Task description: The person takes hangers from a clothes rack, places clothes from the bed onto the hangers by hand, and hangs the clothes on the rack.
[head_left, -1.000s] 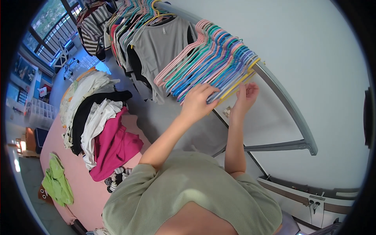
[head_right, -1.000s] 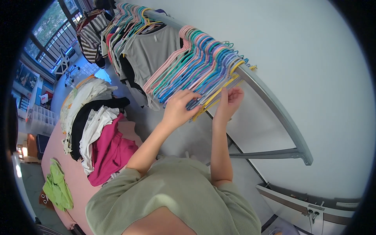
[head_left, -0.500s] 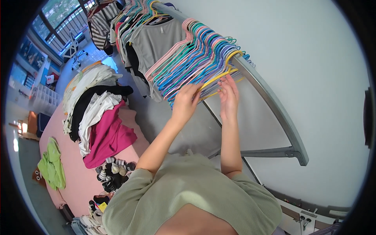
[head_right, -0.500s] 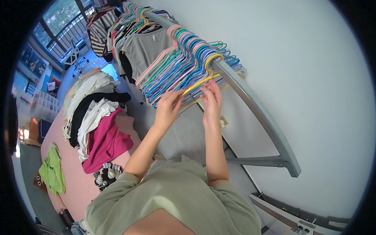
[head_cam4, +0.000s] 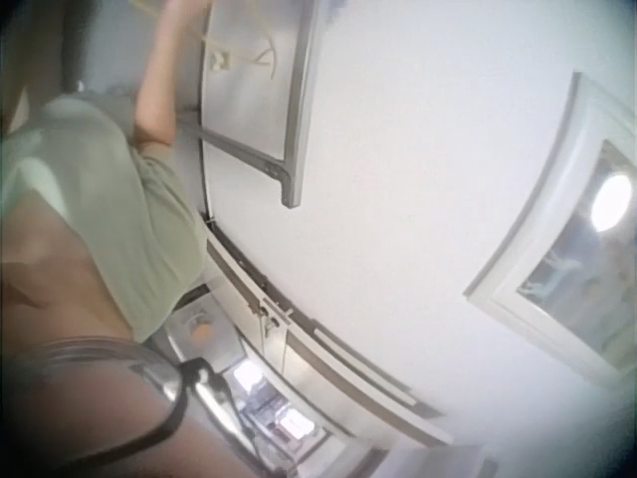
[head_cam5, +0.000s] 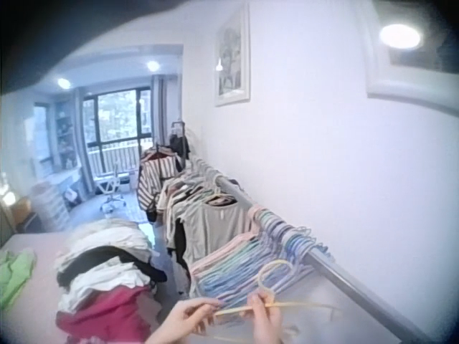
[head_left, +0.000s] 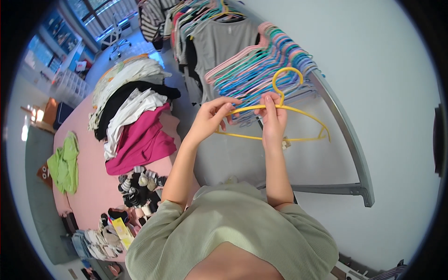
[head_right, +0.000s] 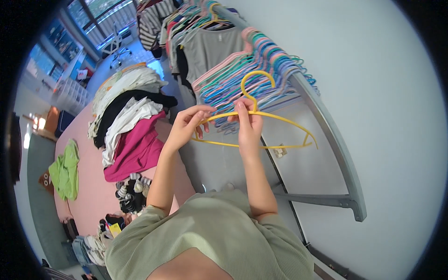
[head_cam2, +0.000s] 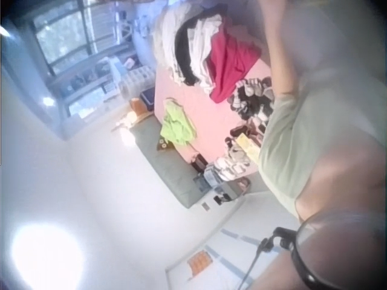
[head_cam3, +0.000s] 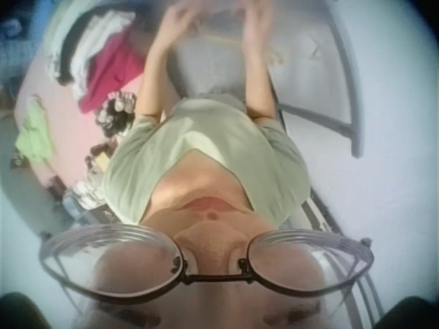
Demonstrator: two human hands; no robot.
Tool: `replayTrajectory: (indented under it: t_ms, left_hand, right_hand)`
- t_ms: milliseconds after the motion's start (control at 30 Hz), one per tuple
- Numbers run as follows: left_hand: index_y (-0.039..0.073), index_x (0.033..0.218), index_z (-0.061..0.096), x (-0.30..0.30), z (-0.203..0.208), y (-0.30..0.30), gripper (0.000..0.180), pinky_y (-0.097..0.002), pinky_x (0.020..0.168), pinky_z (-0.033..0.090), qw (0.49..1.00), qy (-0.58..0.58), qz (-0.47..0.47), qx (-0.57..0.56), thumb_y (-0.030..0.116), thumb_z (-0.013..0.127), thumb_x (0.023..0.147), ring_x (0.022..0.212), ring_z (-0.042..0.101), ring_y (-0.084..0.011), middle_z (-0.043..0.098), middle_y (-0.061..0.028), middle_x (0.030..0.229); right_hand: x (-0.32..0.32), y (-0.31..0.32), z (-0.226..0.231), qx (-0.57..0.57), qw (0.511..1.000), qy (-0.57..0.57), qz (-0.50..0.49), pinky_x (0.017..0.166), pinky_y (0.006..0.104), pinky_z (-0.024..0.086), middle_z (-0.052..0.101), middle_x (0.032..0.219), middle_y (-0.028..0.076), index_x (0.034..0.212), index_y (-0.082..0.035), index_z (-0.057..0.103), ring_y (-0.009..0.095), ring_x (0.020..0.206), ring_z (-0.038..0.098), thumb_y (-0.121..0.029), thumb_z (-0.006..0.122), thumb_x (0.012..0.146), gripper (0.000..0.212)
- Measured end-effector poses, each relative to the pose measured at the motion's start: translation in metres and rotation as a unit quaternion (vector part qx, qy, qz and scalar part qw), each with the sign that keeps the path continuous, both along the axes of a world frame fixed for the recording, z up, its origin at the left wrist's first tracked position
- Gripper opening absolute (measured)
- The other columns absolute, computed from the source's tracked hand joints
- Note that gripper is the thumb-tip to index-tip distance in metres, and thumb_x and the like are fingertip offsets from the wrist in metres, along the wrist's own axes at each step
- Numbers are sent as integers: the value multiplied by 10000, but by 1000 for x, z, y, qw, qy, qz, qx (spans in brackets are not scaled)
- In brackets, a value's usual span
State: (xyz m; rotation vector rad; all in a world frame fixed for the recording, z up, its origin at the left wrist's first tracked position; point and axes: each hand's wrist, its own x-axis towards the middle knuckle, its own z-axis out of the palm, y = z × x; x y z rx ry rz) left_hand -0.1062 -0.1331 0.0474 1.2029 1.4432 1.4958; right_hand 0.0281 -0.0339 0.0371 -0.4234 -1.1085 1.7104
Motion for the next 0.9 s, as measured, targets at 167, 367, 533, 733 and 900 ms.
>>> replayTrajectory:
  t_ms: [167, 367, 533, 733, 900]
  left_hand:
    - [65, 1158, 519, -21, 1, -53, 282, -190, 510, 433, 999, -49, 16, 12, 165, 403, 922, 668, 546, -79, 585, -28, 822]
    - [99, 1295, 382, -40, 7, -120, 512, -271, 850, 398, 995, 37, 91, -9, 14, 518, 810, 979, 500, -152, 479, -64, 1157]
    - [150, 1227, 466, -56, 0, -163, 494, -365, 952, 324, 947, 243, 183, 107, 92, 604, 757, 1180, 355, -303, 361, -126, 1282]
    - [109, 827, 599, -87, -20, -238, 130, -436, 954, 300, 809, 498, 304, 66, 170, 645, 722, 1169, 369, -313, 479, -88, 1176]
    - [80, 907, 535, -98, -24, -302, 348, -425, 917, 340, 799, 413, 427, 96, 87, 713, 608, 1071, 453, -308, 519, -117, 1069]
  right_hand:
    - [-33, -63, -7, 10, 991, 0, 135, 599, 237, 421, 487, 752, 39, 753, -35, 493, 112, 633, 482, -247, 390, 936, 298]
    - [-55, -137, 5, 41, 935, -80, 342, 575, 240, 374, 441, 694, 52, 673, -64, 409, 127, 649, 443, -254, 357, 925, 320]
    - [-67, -180, 3, 90, 840, -154, 512, 641, 242, 372, 471, 706, 35, 775, -57, 417, 105, 688, 443, -230, 366, 924, 233]
    - [-80, -207, 2, 184, 749, -206, 602, 645, 235, 375, 478, 697, 23, 885, -57, 434, 91, 671, 443, -253, 374, 944, 214]
    - [-97, -220, -4, 170, 747, -236, 598, 548, 198, 330, 425, 654, -1, 889, -54, 447, 67, 582, 382, -260, 384, 939, 220]
